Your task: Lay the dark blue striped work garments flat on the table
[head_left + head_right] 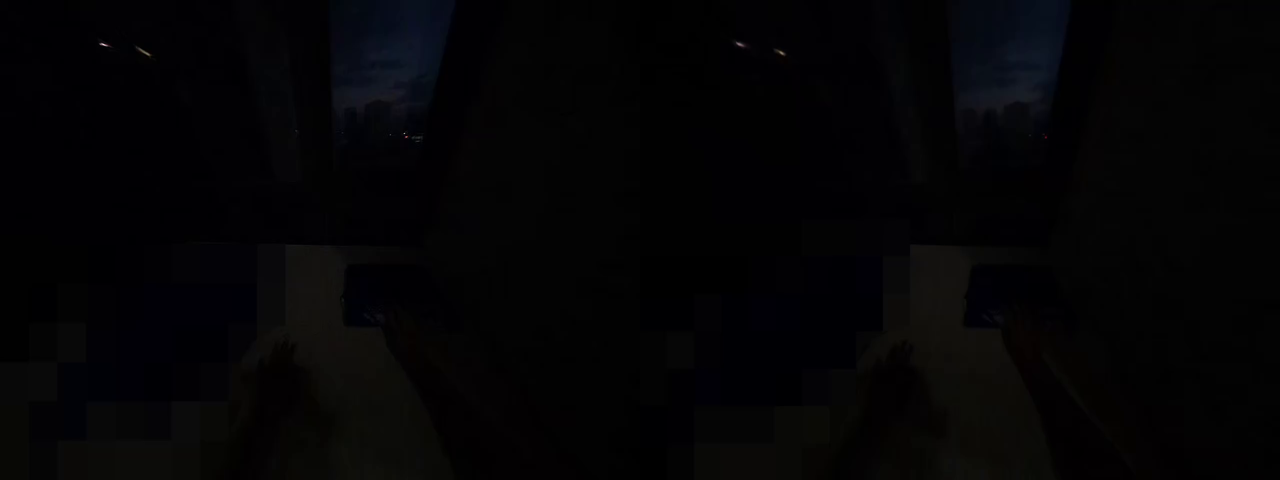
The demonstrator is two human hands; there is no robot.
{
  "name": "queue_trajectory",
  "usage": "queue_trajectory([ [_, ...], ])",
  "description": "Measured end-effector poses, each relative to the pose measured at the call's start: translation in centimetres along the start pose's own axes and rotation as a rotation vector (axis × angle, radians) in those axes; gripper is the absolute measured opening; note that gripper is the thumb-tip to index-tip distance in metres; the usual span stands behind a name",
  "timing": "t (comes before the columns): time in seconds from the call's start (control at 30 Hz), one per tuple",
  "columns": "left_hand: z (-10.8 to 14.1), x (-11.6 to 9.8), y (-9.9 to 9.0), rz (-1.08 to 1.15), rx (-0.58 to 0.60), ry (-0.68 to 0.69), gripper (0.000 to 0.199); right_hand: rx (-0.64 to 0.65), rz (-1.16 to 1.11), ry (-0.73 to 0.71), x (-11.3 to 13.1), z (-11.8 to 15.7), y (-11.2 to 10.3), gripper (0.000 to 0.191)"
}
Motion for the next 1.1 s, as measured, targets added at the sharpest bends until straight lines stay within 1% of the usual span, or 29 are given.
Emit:
queue_trajectory([
  [0.1,0.4,-0.3,-0.6,0.030,-0.040,0.012,0.058,0.009,-0.003,-0.013,-2.7,-2.0,-0.3,0.059],
  [0.17,0.4,-0.2,-0.6,0.060,-0.028,0.019,0.058,0.011,-0.001,-0.005,-4.1,-3.4,-0.1,0.060],
  [0.27,-0.1,0.3,-0.1,0.095,0.018,0.025,0.056,0.015,0.003,0.013,-5.2,-5.2,1.0,0.056],
  [0.33,-0.6,0.6,0.1,0.091,0.029,0.025,0.054,0.019,0.007,0.023,-5.6,-5.9,1.8,0.053],
  [0.4,-0.8,0.6,0.0,0.087,0.035,0.014,0.053,0.024,0.013,0.031,-5.9,-6.1,2.4,0.053],
  [0.5,-0.7,0.1,-0.9,0.071,0.052,0.017,0.053,0.027,0.017,0.034,-6.3,-5.8,3.0,0.053],
  [0.63,-0.1,-1.0,-2.6,0.024,0.114,0.035,0.055,0.012,0.018,0.034,-6.6,-5.2,3.1,0.049],
  [0.73,0.2,-1.4,-3.3,0.022,0.129,0.015,0.055,-0.001,0.019,0.038,-6.6,-4.8,2.9,0.048],
  [0.87,0.2,-1.6,-3.5,0.041,0.118,0.027,0.056,-0.008,0.022,0.033,-6.6,-4.5,2.4,0.048],
  [0.97,0.2,-1.4,-3.3,0.064,0.126,-0.003,0.056,-0.009,0.025,0.034,-6.4,-4.8,1.9,0.050],
  [1.1,0.2,-1.3,-3.0,0.084,0.092,0.016,0.057,-0.016,0.024,0.038,-5.4,-4.8,1.0,0.051],
])
Point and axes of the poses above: each hand's wrist, its own z-axis away from the middle knuckle, its own y-axis out of the palm, x = y × z, the point moved 3 cm from there along -z, towards the middle knuckle, and after that the axes turned 12 degrees about z, right-handed, at the moved point
